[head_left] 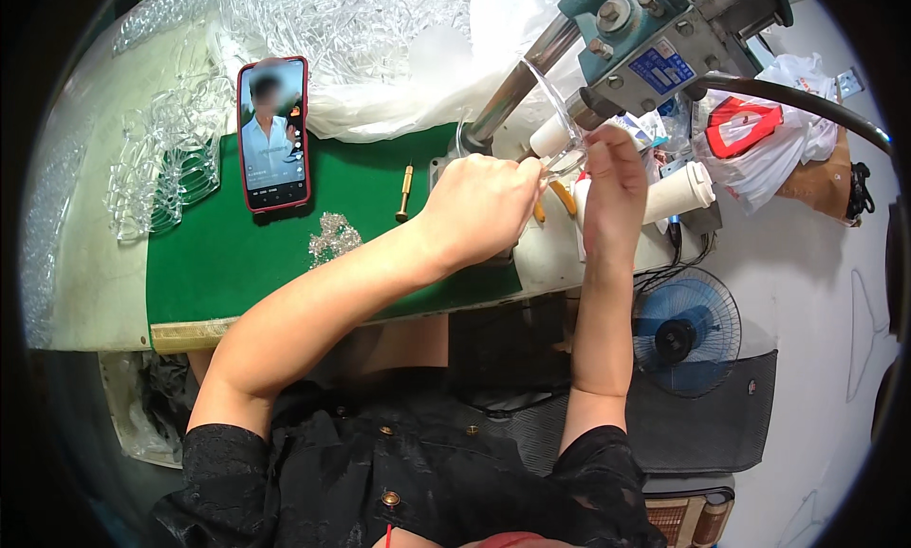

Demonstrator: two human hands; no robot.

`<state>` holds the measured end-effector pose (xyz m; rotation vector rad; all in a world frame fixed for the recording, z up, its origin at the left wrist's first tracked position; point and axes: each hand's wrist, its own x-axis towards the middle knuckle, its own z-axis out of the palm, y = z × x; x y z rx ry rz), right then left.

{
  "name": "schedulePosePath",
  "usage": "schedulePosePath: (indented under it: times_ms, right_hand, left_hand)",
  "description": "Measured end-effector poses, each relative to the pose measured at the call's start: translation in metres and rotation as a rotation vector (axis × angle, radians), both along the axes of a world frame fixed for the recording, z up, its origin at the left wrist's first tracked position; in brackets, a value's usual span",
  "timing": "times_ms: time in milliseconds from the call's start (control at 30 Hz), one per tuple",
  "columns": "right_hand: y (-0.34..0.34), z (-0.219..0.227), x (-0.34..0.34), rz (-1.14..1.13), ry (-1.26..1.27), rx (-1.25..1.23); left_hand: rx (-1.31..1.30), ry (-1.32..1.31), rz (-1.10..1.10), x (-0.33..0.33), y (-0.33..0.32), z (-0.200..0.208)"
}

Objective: The person picks up a clear eyeglass frame and repeatedly inserts small metal components into the frame's hinge area. They handle the frame with both hands, rotating it to access different sides, and place finished units aside on the green work surface.

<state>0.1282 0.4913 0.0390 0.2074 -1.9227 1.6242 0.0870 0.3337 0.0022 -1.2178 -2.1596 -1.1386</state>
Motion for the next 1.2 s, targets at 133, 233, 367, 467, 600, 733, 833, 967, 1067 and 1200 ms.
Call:
schedulePosePath:
  times_ms: [133,233,367,467,600,733,833,967,1067,1200]
  right_hand:
    - [0.025,0.068,0.000,-0.232,0.459,-0.104]
    - [0.024,0.149,0.020,0.260,0.467,-0.060]
    - [0.003,0.088,0.027,0.100,0.762,0.073]
    - [-0.008,0.067,0.025,0.044,0.851,0.031]
    - [-0.015,0.105,0.029,0.055,0.708,-0.059]
    - [-0.021,0.105,0.020,-0.239,0.641,0.103]
    - [-0.032,0.021,0.023,-0.322,0.512,-0.019]
    - [-0.058,-0.096,0.063,-0.287,0.116,0.096]
    - [-0.090,-0.118,0.070,-0.131,-0.040,0.171]
    - [-0.109,-0.116,0.059,0.007,-0.033,0.172]
  left_hand:
    - [0.041,-0.001,0.000,-0.003,0.001,-0.004]
    - [0.031,-0.008,0.010,0.000,-0.001,-0.003]
    - [0.036,-0.027,0.006,0.002,0.008,-0.004]
    - [0.037,-0.023,0.019,0.006,0.010,-0.009]
    - [0.046,-0.040,0.037,-0.001,0.005,-0.008]
    - [0.139,-0.107,-0.047,0.005,-0.042,-0.009]
    - [0.318,-0.309,-0.110,0.028,-0.135,-0.026]
    - [0.821,-0.495,0.187,0.057,-0.321,-0.039]
    - [1.013,-0.595,0.558,0.084,-0.509,-0.055]
    - [0.976,-0.993,0.684,0.096,-0.582,-0.090]
